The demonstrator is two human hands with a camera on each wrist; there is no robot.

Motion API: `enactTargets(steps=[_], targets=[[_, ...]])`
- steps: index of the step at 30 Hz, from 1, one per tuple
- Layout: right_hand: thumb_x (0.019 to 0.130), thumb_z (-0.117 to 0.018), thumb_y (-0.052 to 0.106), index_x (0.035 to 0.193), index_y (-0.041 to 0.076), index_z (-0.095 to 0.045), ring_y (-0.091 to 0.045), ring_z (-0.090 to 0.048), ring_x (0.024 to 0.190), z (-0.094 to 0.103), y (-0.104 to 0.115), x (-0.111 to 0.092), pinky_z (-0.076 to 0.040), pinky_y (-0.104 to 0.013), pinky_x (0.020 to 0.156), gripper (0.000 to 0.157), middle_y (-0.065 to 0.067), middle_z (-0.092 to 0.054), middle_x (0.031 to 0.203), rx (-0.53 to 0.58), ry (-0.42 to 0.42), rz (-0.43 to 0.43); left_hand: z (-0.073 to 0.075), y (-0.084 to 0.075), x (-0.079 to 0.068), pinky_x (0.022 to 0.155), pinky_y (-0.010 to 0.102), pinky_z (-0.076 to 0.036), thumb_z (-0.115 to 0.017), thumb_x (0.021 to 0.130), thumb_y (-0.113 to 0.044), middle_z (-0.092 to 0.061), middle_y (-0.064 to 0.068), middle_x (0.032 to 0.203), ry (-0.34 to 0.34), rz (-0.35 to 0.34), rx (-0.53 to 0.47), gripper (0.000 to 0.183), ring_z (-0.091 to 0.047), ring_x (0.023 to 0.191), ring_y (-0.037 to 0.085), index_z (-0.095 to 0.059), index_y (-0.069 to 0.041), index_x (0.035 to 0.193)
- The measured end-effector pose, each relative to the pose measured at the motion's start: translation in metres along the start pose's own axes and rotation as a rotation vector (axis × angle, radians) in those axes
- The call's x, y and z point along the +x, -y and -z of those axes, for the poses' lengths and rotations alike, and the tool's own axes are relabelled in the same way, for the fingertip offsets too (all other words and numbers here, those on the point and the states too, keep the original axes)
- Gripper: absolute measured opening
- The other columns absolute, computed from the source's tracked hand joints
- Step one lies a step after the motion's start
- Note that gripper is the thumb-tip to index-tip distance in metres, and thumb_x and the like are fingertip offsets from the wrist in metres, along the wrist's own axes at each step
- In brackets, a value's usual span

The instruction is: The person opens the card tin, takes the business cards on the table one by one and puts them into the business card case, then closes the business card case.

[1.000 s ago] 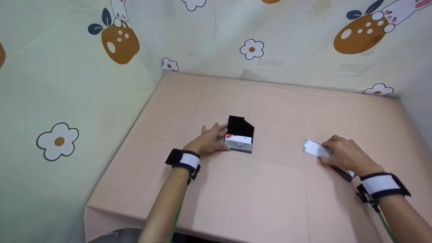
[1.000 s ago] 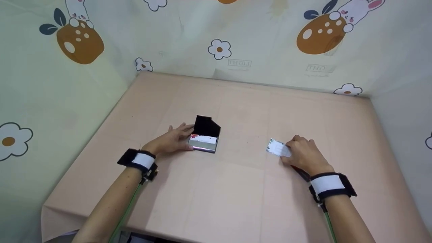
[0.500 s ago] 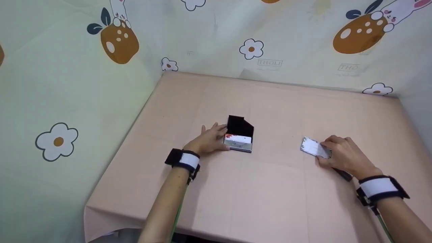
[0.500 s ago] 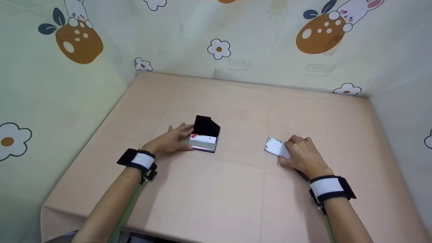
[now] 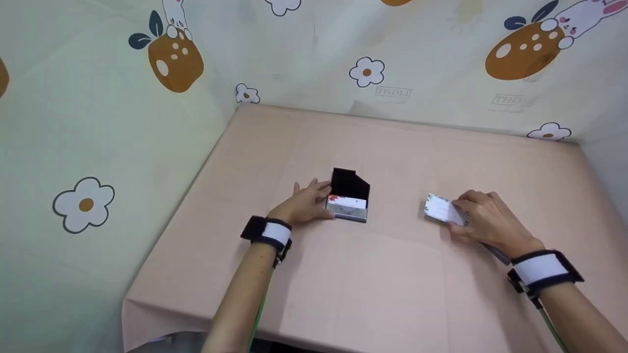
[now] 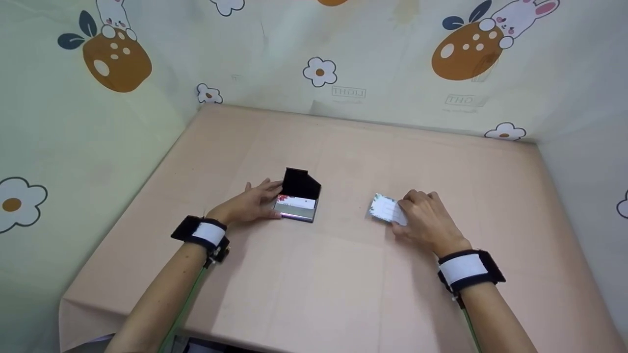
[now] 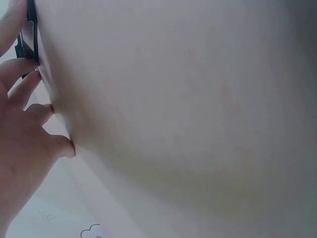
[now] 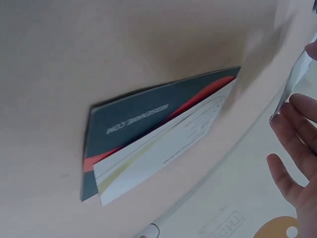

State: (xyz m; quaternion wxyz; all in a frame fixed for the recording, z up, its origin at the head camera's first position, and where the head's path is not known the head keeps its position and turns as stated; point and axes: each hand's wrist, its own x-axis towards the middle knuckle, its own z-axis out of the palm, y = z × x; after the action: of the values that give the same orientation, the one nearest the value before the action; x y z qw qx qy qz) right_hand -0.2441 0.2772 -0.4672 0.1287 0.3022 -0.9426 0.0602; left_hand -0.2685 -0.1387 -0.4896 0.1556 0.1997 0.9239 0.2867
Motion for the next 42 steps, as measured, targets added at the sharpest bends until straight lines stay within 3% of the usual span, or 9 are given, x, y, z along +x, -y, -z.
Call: enactTargets(steps=[13, 20, 31, 42], targets=[[0.062, -0.079, 0.031, 0.098, -0.004, -0.068, -0.026, -0.058, 0.085, -0.001, 0.022, 0.032, -0.044, -0.046, 0.074, 0.051, -0.015, -0.063, 0.093, 0.029, -0.074, 0.101, 0.0, 0.005, -0.002, 0.111, 0.058, 0.01, -0.066, 0.081, -0.04, -0.02, 0.0, 0.153, -0.007, 0.023, -0.009, 0.075, -0.003, 0.144, 0.028, -0.032, -0.012, 0.142], [0.062, -0.077, 0.028, 0.095, -0.004, -0.069, -0.026, -0.058, 0.081, -0.003, 0.036, 0.051, -0.044, -0.043, 0.071, 0.046, -0.015, -0.064, 0.09, 0.033, -0.112, 0.16, 0.0, 0.007, -0.004, 0.111, 0.06, 0.007, -0.065, 0.081, -0.042, -0.02, 0.001, 0.154, -0.009, 0.004, 0.01, 0.076, -0.005, 0.143, 0.03, -0.031, -0.011, 0.142], [0.063, -0.079, 0.027, 0.096, -0.003, -0.068, -0.027, -0.059, 0.081, -0.003, 0.06, 0.078, -0.045, -0.041, 0.07, 0.046, -0.014, -0.064, 0.091, 0.019, -0.106, 0.227, 0.001, 0.005, -0.003, 0.111, 0.06, 0.007, -0.065, 0.082, -0.04, -0.02, 0.001, 0.153, -0.011, 0.007, -0.001, 0.074, -0.005, 0.143, 0.03, -0.033, -0.01, 0.141], [0.066, -0.075, 0.031, 0.095, -0.001, -0.068, -0.026, -0.059, 0.081, -0.014, 0.082, 0.091, -0.045, -0.04, 0.07, 0.044, -0.014, -0.063, 0.091, 0.007, -0.081, 0.245, -0.002, 0.0, 0.0, 0.112, 0.059, 0.008, -0.065, 0.082, -0.039, -0.02, -0.001, 0.153, -0.007, 0.018, -0.006, 0.073, -0.004, 0.144, 0.029, -0.033, -0.011, 0.141]])
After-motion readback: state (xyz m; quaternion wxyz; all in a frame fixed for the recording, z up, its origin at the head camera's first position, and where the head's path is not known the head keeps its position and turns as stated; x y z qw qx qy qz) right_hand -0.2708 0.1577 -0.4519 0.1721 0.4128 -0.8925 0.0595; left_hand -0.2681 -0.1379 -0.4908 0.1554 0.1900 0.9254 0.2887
